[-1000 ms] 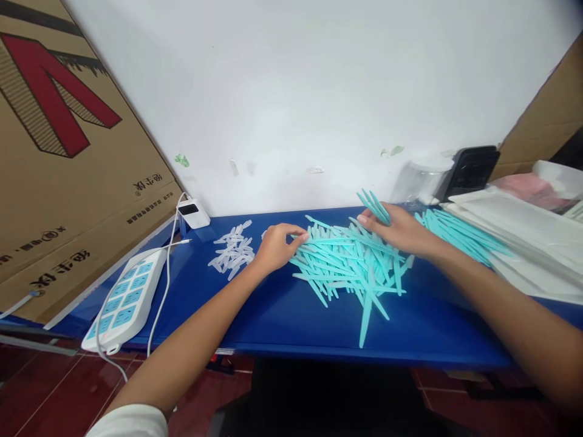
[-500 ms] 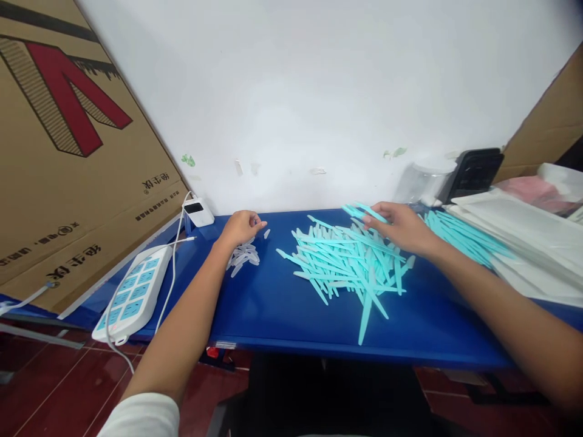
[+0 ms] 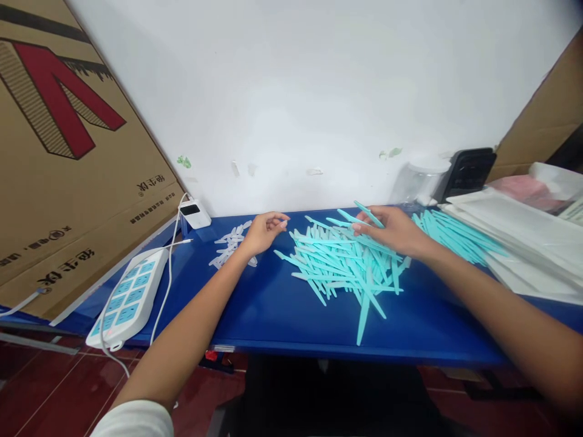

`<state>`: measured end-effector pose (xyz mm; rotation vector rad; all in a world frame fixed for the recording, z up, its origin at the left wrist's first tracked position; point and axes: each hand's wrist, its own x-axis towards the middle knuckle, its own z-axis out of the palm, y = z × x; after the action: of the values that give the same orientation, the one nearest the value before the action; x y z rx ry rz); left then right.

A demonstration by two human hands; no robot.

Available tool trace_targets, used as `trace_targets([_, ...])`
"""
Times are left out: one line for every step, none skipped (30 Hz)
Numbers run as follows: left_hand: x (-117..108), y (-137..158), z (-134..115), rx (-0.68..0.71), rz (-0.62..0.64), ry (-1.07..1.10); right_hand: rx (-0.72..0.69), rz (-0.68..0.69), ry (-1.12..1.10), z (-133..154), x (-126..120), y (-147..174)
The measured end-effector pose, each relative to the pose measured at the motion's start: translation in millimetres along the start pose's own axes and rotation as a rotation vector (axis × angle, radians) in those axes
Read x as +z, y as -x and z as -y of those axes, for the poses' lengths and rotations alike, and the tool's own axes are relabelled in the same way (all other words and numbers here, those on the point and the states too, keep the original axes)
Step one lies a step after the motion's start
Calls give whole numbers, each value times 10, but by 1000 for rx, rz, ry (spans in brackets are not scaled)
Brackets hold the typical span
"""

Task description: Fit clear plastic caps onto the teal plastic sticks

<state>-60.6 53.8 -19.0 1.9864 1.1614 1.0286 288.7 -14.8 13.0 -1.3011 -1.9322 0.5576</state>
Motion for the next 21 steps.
trace_targets([77,18,-52,-12,-2,136,4,3,-20,16,1,7])
trace_targets([150,42,-109,-29,-7,253,5,10,-39,28,4,13])
trace_targets([214,69,-169,-50,-13,348,3,20,-55,36,9,18])
trace_targets([268,98,-228,-75,-15,422,3,30,-71,40,15,22])
trace_targets([311,127,-284,-100,-14,479,5,37,-87,40,22,25])
trace_targets([343,154,-335,-125,-5,519,11,46,-110,37,31,27])
trace_targets([367,178,-379,-148,7,545,16,54,-139,33,39,28])
trace_targets([385,197,-413,-167,15,563,20,60,-169,30,48,28])
trace_targets([399,211,-438,-181,22,578,21,64,-194,28,54,28])
trace_targets([410,220,-453,-191,30,590,20,70,-208,27,59,28])
trace_targets([418,226,-459,-197,40,600,19,75,-213,28,61,28])
trace_targets([425,229,-460,-201,46,607,22,76,-209,30,61,28])
trace_targets([431,230,-457,-203,48,612,31,76,-200,31,60,29])
trace_targets([434,231,-452,-204,47,610,40,78,-190,30,58,30])
trace_targets([436,233,-448,-203,44,602,46,81,-181,26,57,31])
trace_targets([438,235,-444,-201,38,591,46,85,-172,19,57,32])
trace_targets([439,238,-442,-199,33,578,41,92,-166,9,59,33])
trace_targets([442,242,-440,-197,31,566,31,103,-165,-1,62,34])
trace_targets([446,245,-438,-193,31,557,19,116,-168,-10,67,35])
trace_targets([452,249,-436,-190,32,551,11,127,-172,-16,73,37])
trace_targets([460,252,-432,-186,33,549,5,135,-174,-17,78,39])
